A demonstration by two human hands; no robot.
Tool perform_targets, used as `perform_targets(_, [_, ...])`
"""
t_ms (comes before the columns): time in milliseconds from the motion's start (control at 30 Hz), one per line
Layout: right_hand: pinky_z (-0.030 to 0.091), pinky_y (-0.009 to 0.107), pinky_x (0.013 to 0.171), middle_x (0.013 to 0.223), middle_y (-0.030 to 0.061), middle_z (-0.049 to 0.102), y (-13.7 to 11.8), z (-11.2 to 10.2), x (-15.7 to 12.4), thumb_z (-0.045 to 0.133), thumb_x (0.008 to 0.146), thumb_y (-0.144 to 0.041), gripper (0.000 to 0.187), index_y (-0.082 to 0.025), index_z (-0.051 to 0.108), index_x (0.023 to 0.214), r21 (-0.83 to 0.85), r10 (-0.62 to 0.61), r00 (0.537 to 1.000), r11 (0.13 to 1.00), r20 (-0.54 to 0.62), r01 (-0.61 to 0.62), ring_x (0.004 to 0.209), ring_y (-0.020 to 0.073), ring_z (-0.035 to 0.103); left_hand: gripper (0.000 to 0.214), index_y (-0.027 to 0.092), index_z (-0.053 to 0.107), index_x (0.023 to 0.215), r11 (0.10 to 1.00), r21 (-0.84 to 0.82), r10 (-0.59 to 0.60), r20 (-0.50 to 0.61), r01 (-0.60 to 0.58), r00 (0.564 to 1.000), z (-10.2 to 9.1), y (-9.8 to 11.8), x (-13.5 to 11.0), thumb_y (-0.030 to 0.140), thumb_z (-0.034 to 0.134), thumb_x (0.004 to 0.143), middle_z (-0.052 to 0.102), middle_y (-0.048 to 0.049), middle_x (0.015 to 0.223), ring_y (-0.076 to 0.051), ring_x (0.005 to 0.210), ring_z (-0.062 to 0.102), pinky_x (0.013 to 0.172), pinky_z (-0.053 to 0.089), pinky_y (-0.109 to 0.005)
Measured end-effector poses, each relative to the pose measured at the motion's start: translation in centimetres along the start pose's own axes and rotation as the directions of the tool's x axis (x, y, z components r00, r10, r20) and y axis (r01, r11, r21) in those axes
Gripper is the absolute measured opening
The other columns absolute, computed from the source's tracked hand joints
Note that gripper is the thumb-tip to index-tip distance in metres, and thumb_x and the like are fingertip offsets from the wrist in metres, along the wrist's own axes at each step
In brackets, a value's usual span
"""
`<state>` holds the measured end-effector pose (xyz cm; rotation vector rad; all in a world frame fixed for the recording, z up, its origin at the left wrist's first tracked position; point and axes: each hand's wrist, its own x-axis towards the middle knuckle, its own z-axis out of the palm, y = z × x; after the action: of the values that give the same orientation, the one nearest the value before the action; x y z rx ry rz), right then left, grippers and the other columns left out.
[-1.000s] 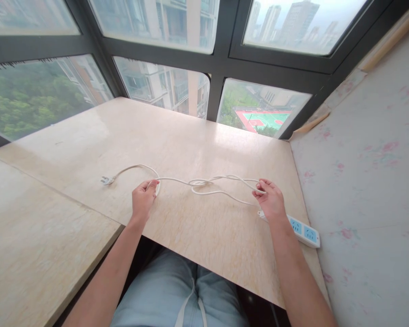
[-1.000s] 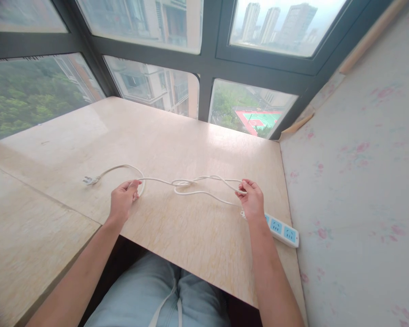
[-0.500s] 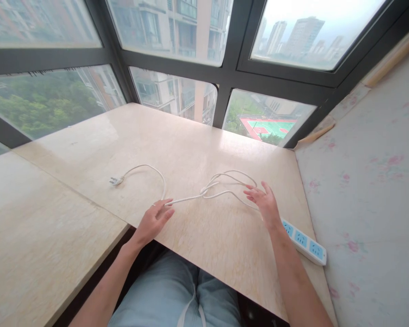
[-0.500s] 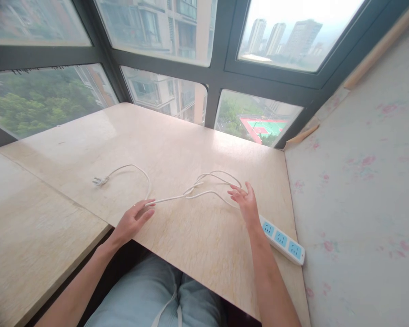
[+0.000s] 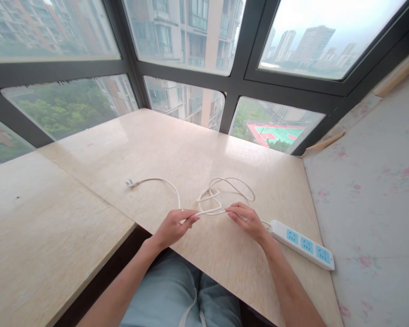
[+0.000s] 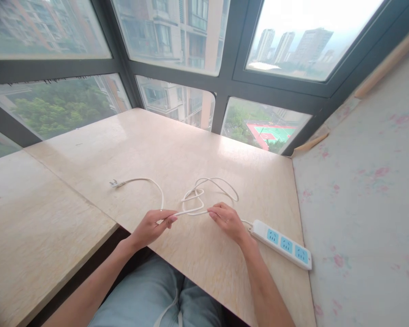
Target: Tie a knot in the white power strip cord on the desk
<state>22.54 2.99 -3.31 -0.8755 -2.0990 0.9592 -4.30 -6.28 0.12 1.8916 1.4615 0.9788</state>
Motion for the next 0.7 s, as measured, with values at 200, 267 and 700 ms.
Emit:
perform_targets(200, [0.051,0.036,0.080,0.089,0.0063,0.071,-0.2,2.3,-0.1,0.056,0.090,-0.037,0.022,-0.026,0.075,0.095,-0.034,-0.052,0.990,0.998,0.130,0.057,0.085,0.0210,0.064,0.037,0.016,0.070,0.083,0.987,-0.146,-0.068,0.002,0.068,0.998,2.1,5.4,3.7,0.041,0.044,0.095,0.057,0.0010,0.059,-0.012,0.057,0.051,0.058,0.042,-0.024])
perform_targets(267, [0.051,0.038,0.083,0.092,0.0066,0.071,-0.1,2.8,-0.2,0.057,0.089,-0.036,0.021,-0.025,0.074,0.095,0.033,-0.053,0.992,0.998,0.112,0.050,0.088,0.0223,0.065,0.033,0.016,0.070,0.092,0.982,-0.176,-0.060,0.051,0.068,0.997,3.4,6.8,4.6,0.036,0.044,0.094,0.063,-0.0020,0.070,-0.014,0.065,0.056,0.064,0.045,-0.026])
perform_targets(700, [0.049,0.044,0.095,0.106,0.0081,0.072,-1.1,3.3,-0.7,0.066,0.079,-0.051,0.038,-0.025,0.072,0.107,0.501,0.149,0.987,0.860,-0.059,-0.100,0.104,0.0285,0.064,0.049,0.015,0.042,0.140,0.965,0.194,0.175,0.024,-0.177,0.984,6.1,5.7,3.9,0.031,0.045,0.094,0.047,-0.0179,0.142,-0.028,0.137,0.035,0.111,0.031,-0.049])
